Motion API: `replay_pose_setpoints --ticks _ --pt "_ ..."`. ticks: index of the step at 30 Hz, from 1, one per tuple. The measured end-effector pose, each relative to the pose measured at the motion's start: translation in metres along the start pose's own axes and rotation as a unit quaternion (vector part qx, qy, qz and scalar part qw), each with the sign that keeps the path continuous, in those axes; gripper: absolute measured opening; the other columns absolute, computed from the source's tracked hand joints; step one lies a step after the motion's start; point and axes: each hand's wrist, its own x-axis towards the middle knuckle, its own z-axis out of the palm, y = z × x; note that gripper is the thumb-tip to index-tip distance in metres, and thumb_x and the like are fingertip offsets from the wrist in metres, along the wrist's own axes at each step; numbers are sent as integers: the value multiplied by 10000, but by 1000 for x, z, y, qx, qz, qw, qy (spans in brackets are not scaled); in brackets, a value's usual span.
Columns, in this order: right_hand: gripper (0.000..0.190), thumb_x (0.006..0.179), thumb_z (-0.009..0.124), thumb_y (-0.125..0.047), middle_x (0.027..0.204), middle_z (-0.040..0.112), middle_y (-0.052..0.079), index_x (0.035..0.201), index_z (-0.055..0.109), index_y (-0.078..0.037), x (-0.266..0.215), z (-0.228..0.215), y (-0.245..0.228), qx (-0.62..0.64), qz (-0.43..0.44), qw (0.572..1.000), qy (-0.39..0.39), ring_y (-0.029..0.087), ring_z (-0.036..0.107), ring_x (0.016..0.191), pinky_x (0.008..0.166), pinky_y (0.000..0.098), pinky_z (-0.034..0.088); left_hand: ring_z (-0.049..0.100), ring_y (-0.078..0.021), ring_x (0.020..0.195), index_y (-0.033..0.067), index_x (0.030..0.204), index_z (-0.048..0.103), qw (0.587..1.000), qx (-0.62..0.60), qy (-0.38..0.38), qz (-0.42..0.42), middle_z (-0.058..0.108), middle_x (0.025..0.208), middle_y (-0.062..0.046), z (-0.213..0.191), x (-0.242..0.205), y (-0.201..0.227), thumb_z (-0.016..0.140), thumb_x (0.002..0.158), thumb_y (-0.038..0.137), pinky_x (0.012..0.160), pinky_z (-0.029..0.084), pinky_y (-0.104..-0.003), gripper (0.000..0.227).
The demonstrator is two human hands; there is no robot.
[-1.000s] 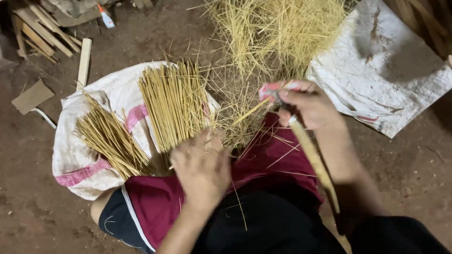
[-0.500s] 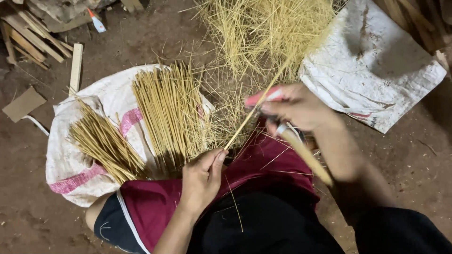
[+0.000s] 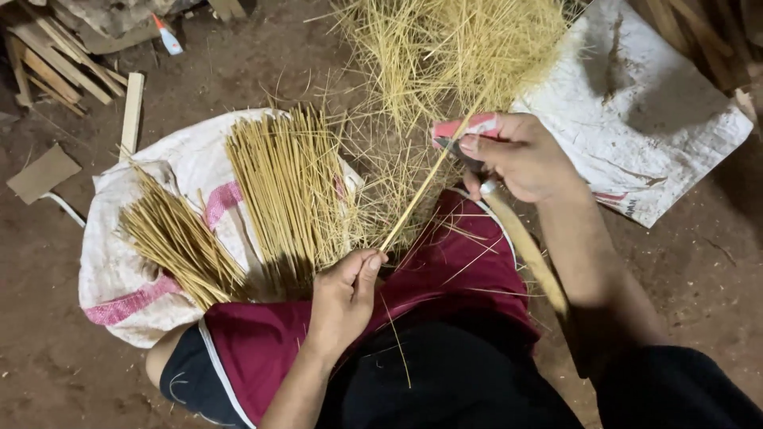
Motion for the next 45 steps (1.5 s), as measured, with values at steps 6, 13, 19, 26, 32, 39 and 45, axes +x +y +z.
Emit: replay_pose_setpoints --ticks 6,13,19,26,32,39,45 --pt "276 921 508 59 1042 668 313 1141 584 208 -20 68 29 55 97 981 -161 154 678 506 448 319 624 675 -165 631 64 982 775 997 -70 -12 -35 784 738 -123 14 8 -7 567 1004 78 630 578 -365 210" --pt "132 964 518 29 699 622 116 898 625 69 0 19 -6 23 -30 998 -57 173 680 480 441 331 621 567 -133 592 95 955 766 997 -43 -39 -44 722 630 -91 -1 0 -9 568 988 88 566 521 -352 200" --pt "311 914 521 65 1162 611 368 1191 549 202 -14 63 33 89 120 974 -169 190 684 524 444 349 617 445 -117 552 23 949 754 979 -165 -61 -99 554 555 -20 8 5 -21 521 1032 82 565 445 -277 254" --pt "271 922 524 59 1002 670 279 1167 595 150 -4 64 20 63 79 983 -151 205 688 534 488 372 643 623 -323 515 91 959 760 998 48 -52 -2 673 578 -147 -9 15 3 568 1004 148 511 515 -408 206" --pt "295 929 493 57 978 676 292 1191 583 160 -4 51 10 15 71 987 -141 185 677 512 483 366 637 699 -280 492 112 942 800 991 127 0 46 731 622 -123 -8 9 -7 625 978 136 486 560 -350 181" --pt "319 936 458 90 1079 625 332 1229 540 183 4 65 -13 -42 41 995 -79 209 663 475 458 390 617 723 -376 588 79 950 802 984 140 54 92 756 714 -161 -6 10 -16 691 936 144 480 557 -418 130" --pt "261 920 523 43 1058 674 300 1150 613 125 1 44 21 19 52 992 -111 204 681 513 473 398 625 722 -326 547 89 975 807 974 190 50 111 754 683 -138 -9 2 -22 699 933 151 492 582 -405 132"
